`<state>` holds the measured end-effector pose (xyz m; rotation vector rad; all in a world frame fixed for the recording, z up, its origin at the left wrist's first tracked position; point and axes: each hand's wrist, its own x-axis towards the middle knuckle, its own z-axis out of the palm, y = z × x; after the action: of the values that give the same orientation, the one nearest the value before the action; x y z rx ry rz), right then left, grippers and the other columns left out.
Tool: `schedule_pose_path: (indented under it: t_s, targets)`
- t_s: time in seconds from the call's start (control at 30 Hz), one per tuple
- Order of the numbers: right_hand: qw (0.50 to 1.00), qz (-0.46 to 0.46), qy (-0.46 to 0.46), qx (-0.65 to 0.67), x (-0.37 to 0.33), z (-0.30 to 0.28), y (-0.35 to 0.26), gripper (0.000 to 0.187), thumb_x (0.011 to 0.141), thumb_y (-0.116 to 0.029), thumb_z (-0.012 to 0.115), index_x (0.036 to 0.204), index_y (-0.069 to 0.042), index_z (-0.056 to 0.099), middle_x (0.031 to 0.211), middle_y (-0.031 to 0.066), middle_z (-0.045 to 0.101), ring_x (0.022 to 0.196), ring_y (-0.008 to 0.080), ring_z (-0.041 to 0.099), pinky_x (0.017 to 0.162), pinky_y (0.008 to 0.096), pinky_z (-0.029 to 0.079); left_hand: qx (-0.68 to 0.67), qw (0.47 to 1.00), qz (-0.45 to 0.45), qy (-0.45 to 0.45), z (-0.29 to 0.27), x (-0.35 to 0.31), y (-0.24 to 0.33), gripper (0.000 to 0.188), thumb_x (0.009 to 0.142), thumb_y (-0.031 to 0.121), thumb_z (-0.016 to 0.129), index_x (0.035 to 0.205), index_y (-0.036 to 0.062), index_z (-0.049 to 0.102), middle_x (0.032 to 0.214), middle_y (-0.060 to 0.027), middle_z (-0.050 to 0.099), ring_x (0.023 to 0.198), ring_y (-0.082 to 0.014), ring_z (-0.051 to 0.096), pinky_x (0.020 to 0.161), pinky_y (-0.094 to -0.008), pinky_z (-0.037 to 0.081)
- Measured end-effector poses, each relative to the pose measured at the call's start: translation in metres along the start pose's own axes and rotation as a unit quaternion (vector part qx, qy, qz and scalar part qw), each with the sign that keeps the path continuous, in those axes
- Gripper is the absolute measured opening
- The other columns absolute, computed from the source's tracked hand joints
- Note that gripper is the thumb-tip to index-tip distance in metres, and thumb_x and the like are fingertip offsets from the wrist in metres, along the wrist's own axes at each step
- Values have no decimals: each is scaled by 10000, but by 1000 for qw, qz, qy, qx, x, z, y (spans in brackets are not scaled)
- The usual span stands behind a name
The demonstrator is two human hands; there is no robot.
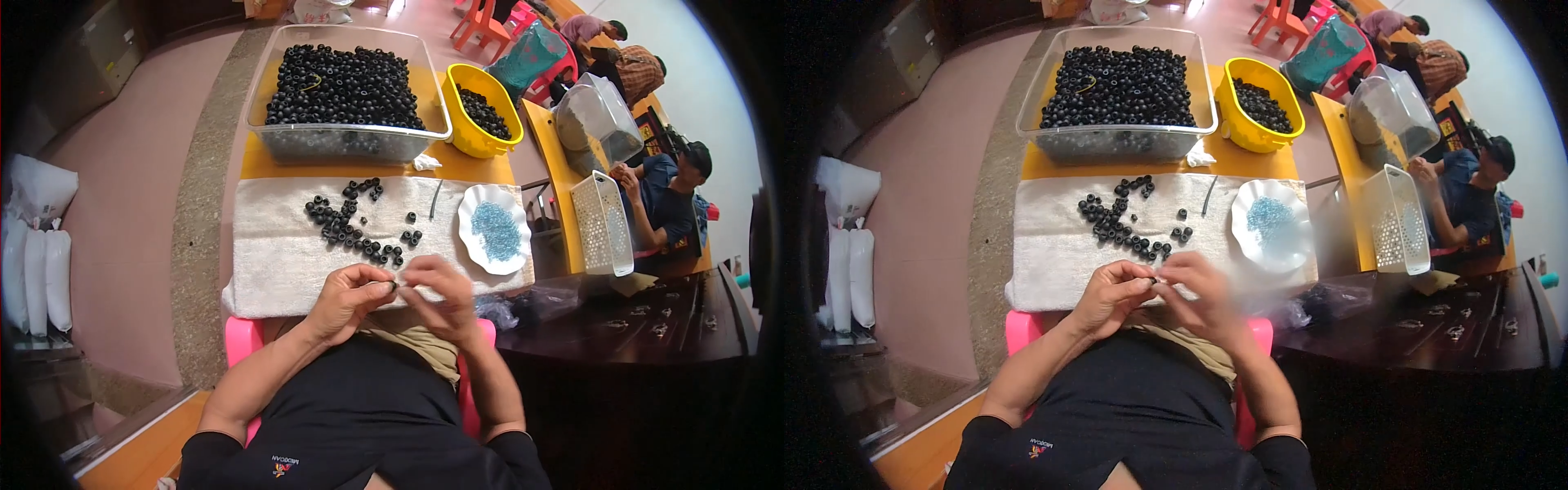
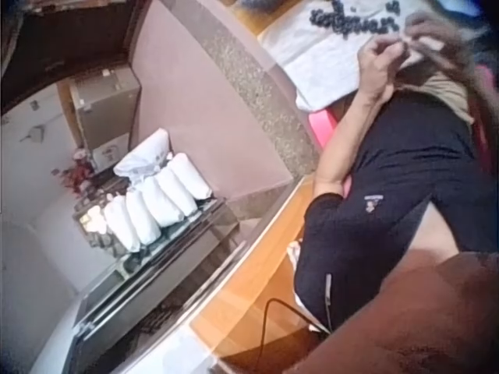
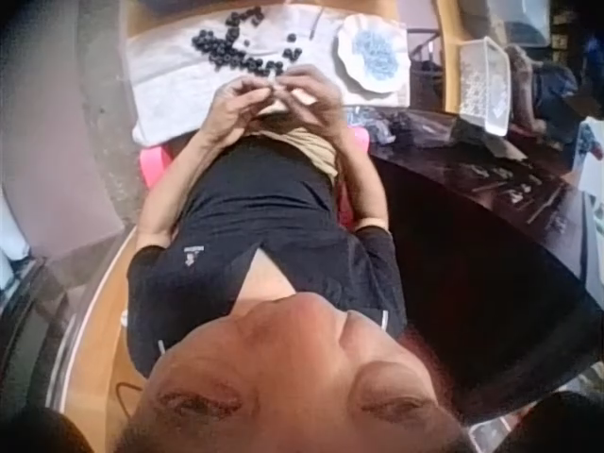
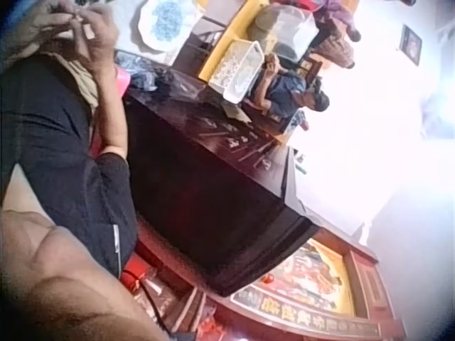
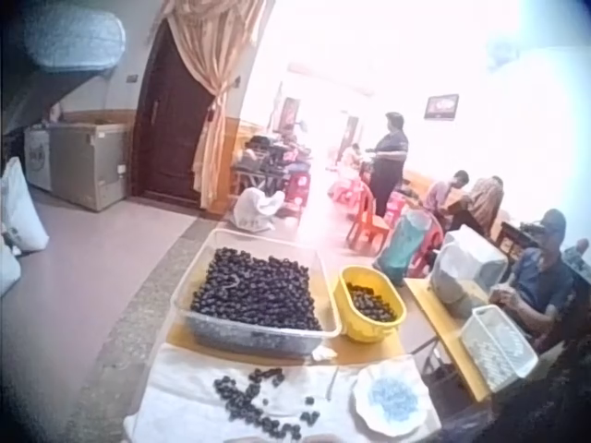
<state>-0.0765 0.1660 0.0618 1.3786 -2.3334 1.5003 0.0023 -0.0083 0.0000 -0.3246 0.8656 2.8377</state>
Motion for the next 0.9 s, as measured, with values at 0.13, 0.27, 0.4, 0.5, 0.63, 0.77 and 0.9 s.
schedule_pose_path:
  t_s: [0.13,0.27,0.4,0.5,0.63,0.77,0.9]
  targets:
    - [981,-161,94,-58,55,-78,-70,317,779,-111,684,1048,40,613,992,211,637,901,310,625,814,393,516,29,999,-24,2,1,0,2,146,871,-4,681,1014,18,668,1017,-77,674,864,-156,669,859,-285,562]
    - [944,-301,109,84,52,-165,-105,806,942,-609,465,1420,37,395,1446,278,387,1307,424,424,1121,656,235,35,999,-16,-5,7,0,1,139,861,-33,672,995,4,665,1058,-120,678,898,-173,678,853,-303,569]
    - [949,-290,111,57,2,-285,-74,751,935,-565,486,1380,36,416,1403,271,413,1267,412,446,1088,632,265,46,999,-13,-17,8,3,3,138,851,-52,671,978,1,662,1096,-138,668,911,-183,680,851,-312,571]
    - [953,-278,107,46,-9,-265,-81,709,929,-531,502,1350,35,432,1371,265,432,1237,402,463,1063,614,288,48,999,-13,-16,5,-1,2,141,843,-58,675,970,1,661,1102,-138,665,911,-185,678,851,-314,571]
    - [957,-268,106,28,7,-210,-89,653,922,-487,523,1310,34,454,1328,257,458,1196,390,485,1029,589,317,55,998,-18,-21,9,-1,4,146,832,-61,682,964,-1,660,1095,-135,664,902,-183,675,842,-312,568]
    - [961,-255,106,20,6,-190,-84,597,914,-442,544,1270,33,475,1284,249,484,1156,378,507,996,565,347,50,998,-25,-20,6,-3,5,148,828,-58,687,963,0,661,1094,-135,663,899,-179,670,834,-305,565]
    - [962,-241,126,12,-19,-191,-75,542,907,-397,565,1230,32,497,1241,241,510,1115,366,530,963,541,377,66,998,-13,-13,6,-4,2,162,832,-59,681,983,-8,657,1104,-132,658,925,-177,656,844,-315,557]
